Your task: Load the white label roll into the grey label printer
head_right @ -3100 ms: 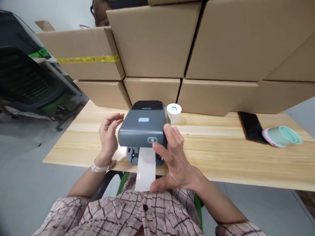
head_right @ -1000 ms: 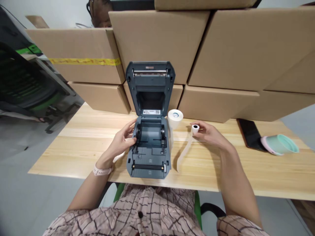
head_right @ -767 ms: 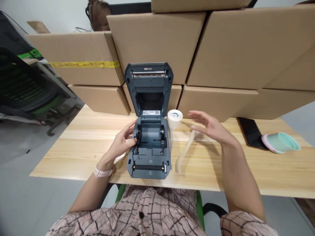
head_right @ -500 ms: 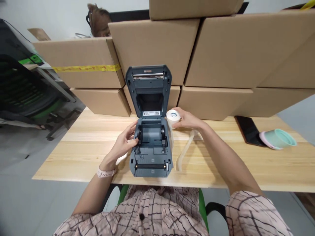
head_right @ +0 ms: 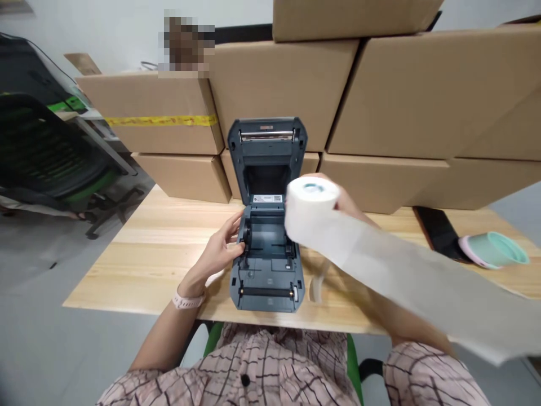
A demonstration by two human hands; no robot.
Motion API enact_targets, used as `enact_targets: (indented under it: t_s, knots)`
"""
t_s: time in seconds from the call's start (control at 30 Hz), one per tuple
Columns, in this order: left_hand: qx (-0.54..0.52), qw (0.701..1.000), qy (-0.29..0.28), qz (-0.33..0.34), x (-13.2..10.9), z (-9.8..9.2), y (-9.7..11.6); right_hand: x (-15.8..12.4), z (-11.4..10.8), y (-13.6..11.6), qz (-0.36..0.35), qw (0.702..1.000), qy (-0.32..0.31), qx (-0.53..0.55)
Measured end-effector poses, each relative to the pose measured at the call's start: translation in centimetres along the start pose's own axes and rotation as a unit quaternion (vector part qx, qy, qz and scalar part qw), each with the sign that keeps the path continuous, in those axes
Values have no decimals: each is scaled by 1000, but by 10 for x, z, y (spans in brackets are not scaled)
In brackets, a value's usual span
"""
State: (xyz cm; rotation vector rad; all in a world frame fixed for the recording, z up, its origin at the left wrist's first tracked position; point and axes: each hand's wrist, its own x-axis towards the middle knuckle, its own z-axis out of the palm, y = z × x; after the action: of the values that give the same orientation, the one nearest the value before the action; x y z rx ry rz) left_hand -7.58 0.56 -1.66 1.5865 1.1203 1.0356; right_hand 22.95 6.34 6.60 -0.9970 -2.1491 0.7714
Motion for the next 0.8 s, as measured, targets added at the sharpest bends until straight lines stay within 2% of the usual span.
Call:
enact_targets:
  t_s: [0.07,0.13,0.23,0.3,0.53,0.63,0.7,0.8]
  knots:
    - [-7,1000,-5,4,0,-1,-1,14,18,-29,-4,998,-63,12]
    - [-6,1000,-11,4,0,-1,-1,27,34,-50,-27,988,-148,-47]
    - [-6,1000,-24,0,-1,-2,-1,42,48,-58,-49,950,-231,-206]
    - [-11,999,-33,-2,-2,-2,0,48,54,-53,-47,930,-258,-259]
    - [-10,999,-30,-12,-3,-2,1,57,75,-34,-16,908,-301,-291]
    - [-6,999,-32,-11,-3,-3,-1,56,79,-28,-22,915,-300,-267]
    - [-3,999,-30,-9,-2,-3,-2,47,75,-26,-46,925,-287,-246]
    - [-6,1000,-27,0,-2,-2,-3,18,62,-27,-70,944,-241,-214]
